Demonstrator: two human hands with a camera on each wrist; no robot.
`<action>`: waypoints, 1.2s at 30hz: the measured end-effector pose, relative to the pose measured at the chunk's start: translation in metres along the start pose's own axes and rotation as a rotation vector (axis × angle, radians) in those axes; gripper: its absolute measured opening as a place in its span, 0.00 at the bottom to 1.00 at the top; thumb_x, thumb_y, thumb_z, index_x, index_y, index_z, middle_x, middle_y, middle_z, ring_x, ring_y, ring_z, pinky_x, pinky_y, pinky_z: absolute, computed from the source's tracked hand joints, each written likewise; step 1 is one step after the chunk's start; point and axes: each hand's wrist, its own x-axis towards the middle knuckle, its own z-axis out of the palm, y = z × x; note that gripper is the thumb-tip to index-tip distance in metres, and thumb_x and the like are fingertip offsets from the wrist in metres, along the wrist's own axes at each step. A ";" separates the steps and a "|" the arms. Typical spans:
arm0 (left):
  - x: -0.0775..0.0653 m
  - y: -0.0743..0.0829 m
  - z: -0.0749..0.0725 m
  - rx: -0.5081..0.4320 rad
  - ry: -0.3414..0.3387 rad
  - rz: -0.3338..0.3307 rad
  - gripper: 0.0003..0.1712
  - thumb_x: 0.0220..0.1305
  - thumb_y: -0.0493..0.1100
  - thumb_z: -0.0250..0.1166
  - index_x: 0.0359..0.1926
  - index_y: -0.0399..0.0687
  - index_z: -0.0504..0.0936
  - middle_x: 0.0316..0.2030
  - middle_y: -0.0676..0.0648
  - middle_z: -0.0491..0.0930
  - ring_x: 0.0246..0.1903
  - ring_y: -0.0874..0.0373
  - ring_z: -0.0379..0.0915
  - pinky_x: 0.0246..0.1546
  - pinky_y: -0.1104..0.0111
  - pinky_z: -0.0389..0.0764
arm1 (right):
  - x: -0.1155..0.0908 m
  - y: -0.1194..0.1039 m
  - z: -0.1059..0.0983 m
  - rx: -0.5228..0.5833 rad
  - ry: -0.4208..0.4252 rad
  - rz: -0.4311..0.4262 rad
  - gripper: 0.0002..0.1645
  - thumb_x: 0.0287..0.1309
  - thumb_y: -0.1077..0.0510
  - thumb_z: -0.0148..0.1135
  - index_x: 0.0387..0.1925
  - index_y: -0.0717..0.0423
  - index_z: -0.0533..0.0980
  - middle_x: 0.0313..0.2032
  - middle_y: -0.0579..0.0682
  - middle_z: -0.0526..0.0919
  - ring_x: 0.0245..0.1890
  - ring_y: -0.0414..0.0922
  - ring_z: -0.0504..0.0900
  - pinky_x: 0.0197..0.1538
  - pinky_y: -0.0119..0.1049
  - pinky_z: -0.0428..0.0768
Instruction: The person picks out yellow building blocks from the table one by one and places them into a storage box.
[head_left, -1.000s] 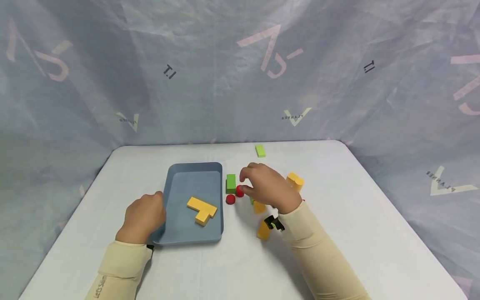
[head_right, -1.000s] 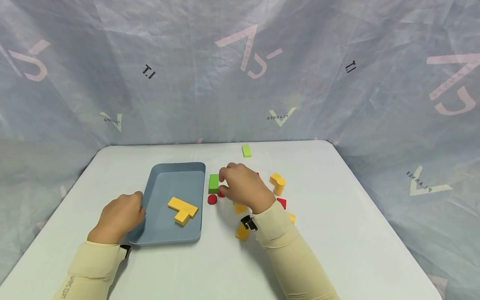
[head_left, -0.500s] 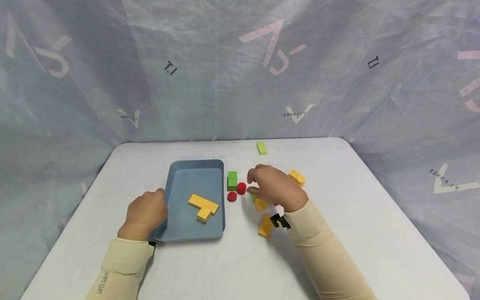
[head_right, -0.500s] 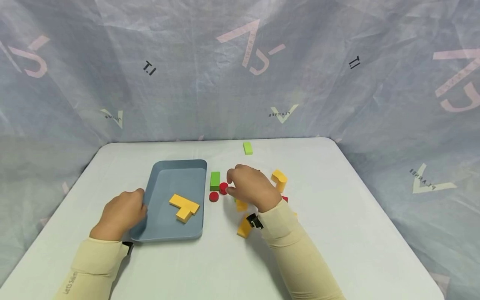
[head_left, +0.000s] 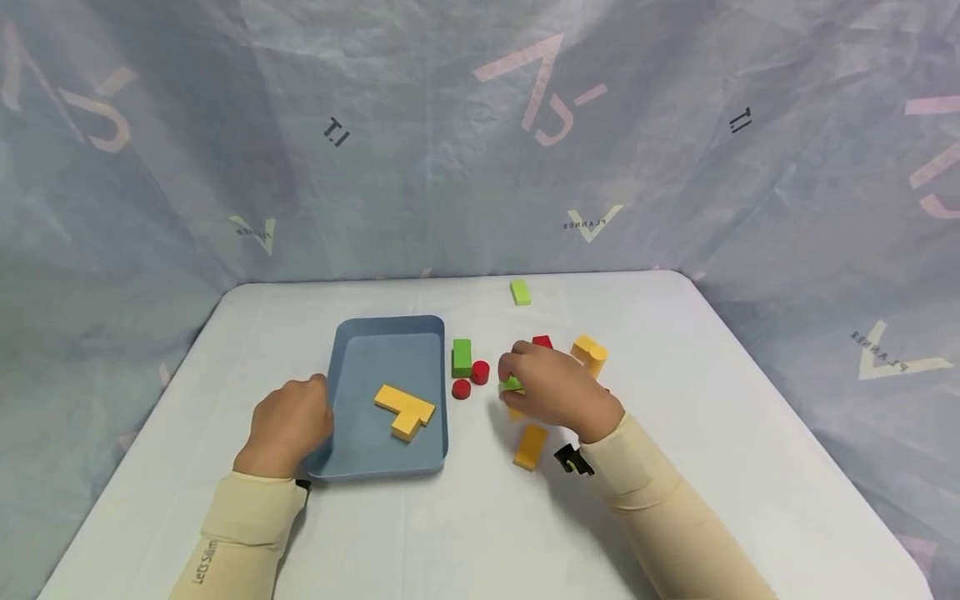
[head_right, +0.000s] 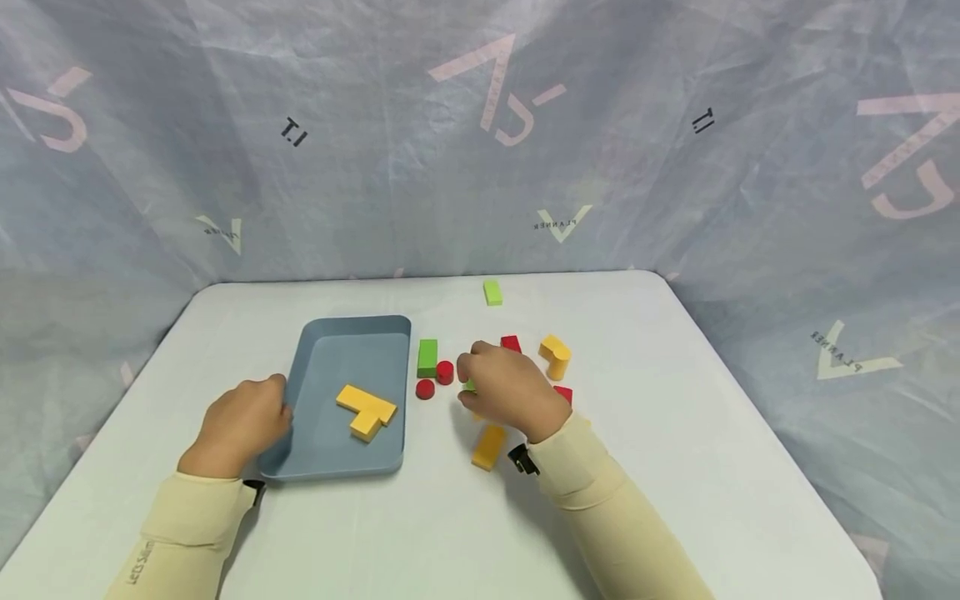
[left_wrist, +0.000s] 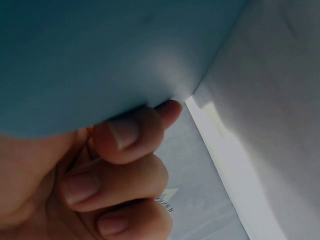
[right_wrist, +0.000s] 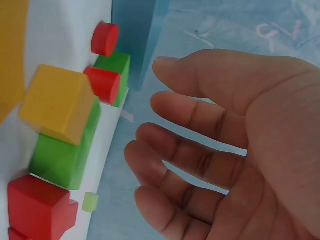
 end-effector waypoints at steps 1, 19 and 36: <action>0.000 0.000 0.000 0.000 0.000 -0.001 0.06 0.63 0.30 0.60 0.38 0.28 0.79 0.19 0.42 0.76 0.16 0.53 0.70 0.15 0.61 0.70 | -0.001 0.000 0.001 0.001 0.004 -0.004 0.07 0.60 0.55 0.69 0.41 0.47 0.85 0.39 0.44 0.81 0.32 0.37 0.75 0.34 0.33 0.76; 0.003 -0.001 0.001 -0.014 -0.006 -0.008 0.07 0.63 0.30 0.59 0.40 0.28 0.80 0.21 0.40 0.78 0.17 0.53 0.70 0.16 0.61 0.70 | -0.003 -0.001 0.011 -0.081 -0.029 0.044 0.08 0.55 0.53 0.74 0.38 0.46 0.85 0.33 0.41 0.76 0.25 0.38 0.72 0.25 0.33 0.72; 0.002 -0.002 0.001 -0.011 0.008 0.000 0.08 0.63 0.30 0.60 0.41 0.27 0.80 0.21 0.39 0.79 0.17 0.53 0.72 0.16 0.60 0.71 | 0.001 -0.001 0.020 -0.078 -0.056 0.080 0.08 0.55 0.53 0.75 0.35 0.46 0.83 0.30 0.41 0.75 0.23 0.39 0.73 0.26 0.34 0.72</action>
